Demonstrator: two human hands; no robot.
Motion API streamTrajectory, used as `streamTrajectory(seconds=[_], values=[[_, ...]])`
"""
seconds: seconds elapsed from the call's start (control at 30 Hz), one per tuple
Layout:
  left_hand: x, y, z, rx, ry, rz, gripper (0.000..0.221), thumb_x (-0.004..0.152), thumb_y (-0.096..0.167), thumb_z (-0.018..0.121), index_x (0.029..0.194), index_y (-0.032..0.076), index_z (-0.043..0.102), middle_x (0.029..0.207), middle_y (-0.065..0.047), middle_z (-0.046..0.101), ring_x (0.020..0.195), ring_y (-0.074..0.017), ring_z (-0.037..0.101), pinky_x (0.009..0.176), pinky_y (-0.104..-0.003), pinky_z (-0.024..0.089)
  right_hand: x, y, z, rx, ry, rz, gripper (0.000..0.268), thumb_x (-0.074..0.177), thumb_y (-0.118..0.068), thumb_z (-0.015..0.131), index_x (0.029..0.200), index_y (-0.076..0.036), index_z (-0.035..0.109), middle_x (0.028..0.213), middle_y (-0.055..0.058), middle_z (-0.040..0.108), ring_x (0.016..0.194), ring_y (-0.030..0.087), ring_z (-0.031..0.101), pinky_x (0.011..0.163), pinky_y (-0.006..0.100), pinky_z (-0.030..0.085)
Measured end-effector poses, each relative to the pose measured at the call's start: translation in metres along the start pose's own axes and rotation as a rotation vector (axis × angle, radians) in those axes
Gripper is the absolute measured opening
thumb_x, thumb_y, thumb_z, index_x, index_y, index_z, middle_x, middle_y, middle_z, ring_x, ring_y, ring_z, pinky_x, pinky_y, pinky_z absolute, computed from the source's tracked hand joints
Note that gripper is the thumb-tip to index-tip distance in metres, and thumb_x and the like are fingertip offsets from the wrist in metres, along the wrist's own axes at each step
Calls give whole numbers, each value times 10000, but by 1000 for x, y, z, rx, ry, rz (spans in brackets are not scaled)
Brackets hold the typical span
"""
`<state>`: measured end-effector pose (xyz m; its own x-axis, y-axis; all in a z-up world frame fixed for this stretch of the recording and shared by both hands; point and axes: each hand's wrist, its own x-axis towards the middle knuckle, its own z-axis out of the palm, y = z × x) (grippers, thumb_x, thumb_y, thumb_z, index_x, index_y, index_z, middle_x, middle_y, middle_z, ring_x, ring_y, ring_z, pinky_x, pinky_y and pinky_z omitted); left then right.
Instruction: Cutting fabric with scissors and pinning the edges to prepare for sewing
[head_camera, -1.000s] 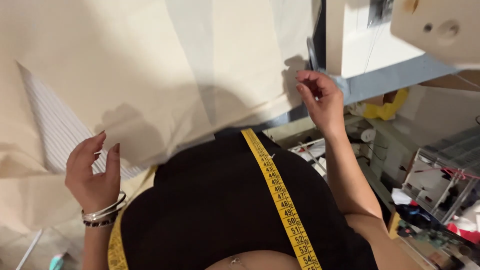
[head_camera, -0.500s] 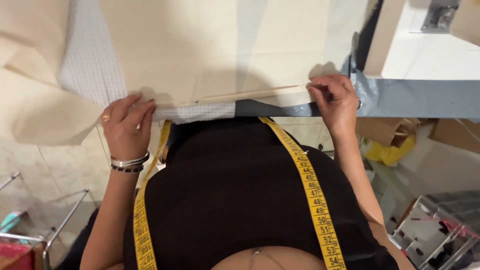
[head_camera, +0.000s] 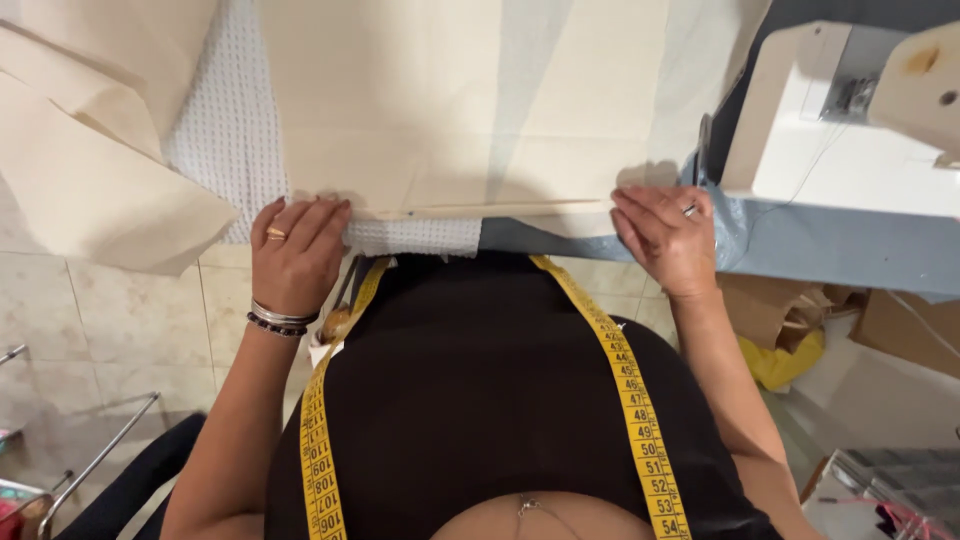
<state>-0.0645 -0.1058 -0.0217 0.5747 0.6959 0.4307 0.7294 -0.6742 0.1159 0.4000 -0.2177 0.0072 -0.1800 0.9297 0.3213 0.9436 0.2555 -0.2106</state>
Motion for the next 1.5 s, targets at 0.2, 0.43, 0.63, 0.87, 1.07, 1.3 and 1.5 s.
streamTrajectory(seconds=[0.2,0.43,0.63,0.87,1.07,1.3,1.5], values=[[6,-12,3,21,-11,112,233,922,223,673,1133,241,770,1181,51,728,1102,-154,637,1105,-391,465,8,4,-6,-51,-10,-110,110,953,-276,751,1042,-233,798,1118,-67,785,912,154,679,960,357,451],[0,-22,19,6,51,198,185,914,207,646,1065,197,753,1125,8,724,1022,-169,655,1110,-430,477,21,13,-7,-89,25,-303,66,942,-253,717,934,-220,774,1020,-42,782,856,147,710,892,337,504],[4,-24,14,46,61,198,187,957,178,631,1107,176,742,1101,-1,730,1004,-167,676,1091,-409,500,26,19,-3,-141,76,-243,80,934,-251,692,967,-217,757,995,-38,752,846,179,689,915,373,521],[12,-21,1,113,99,159,176,995,149,636,1123,189,749,1091,8,734,1032,-162,682,1093,-399,504,43,40,-8,-106,155,-171,92,954,-241,765,953,-151,751,810,23,687,739,252,680,836,418,569],[29,-19,-18,54,221,75,95,1020,174,680,1043,180,772,1011,22,751,993,-143,707,1075,-366,525,62,21,-49,-33,81,-274,159,940,-217,768,1089,-162,782,816,17,728,754,208,711,844,373,590],[17,-4,-21,-86,286,75,125,1021,171,655,1045,141,773,993,-35,733,985,-209,700,1051,-412,521,23,41,-44,-143,131,-152,124,928,-207,793,1051,-197,794,909,14,715,863,235,702,924,424,573],[-6,16,-18,-182,231,73,101,1003,158,657,999,154,758,989,-40,720,978,-224,693,1004,-410,543,-22,44,-16,-154,127,144,213,883,-148,842,1075,-233,807,995,20,650,936,255,676,874,406,559]])
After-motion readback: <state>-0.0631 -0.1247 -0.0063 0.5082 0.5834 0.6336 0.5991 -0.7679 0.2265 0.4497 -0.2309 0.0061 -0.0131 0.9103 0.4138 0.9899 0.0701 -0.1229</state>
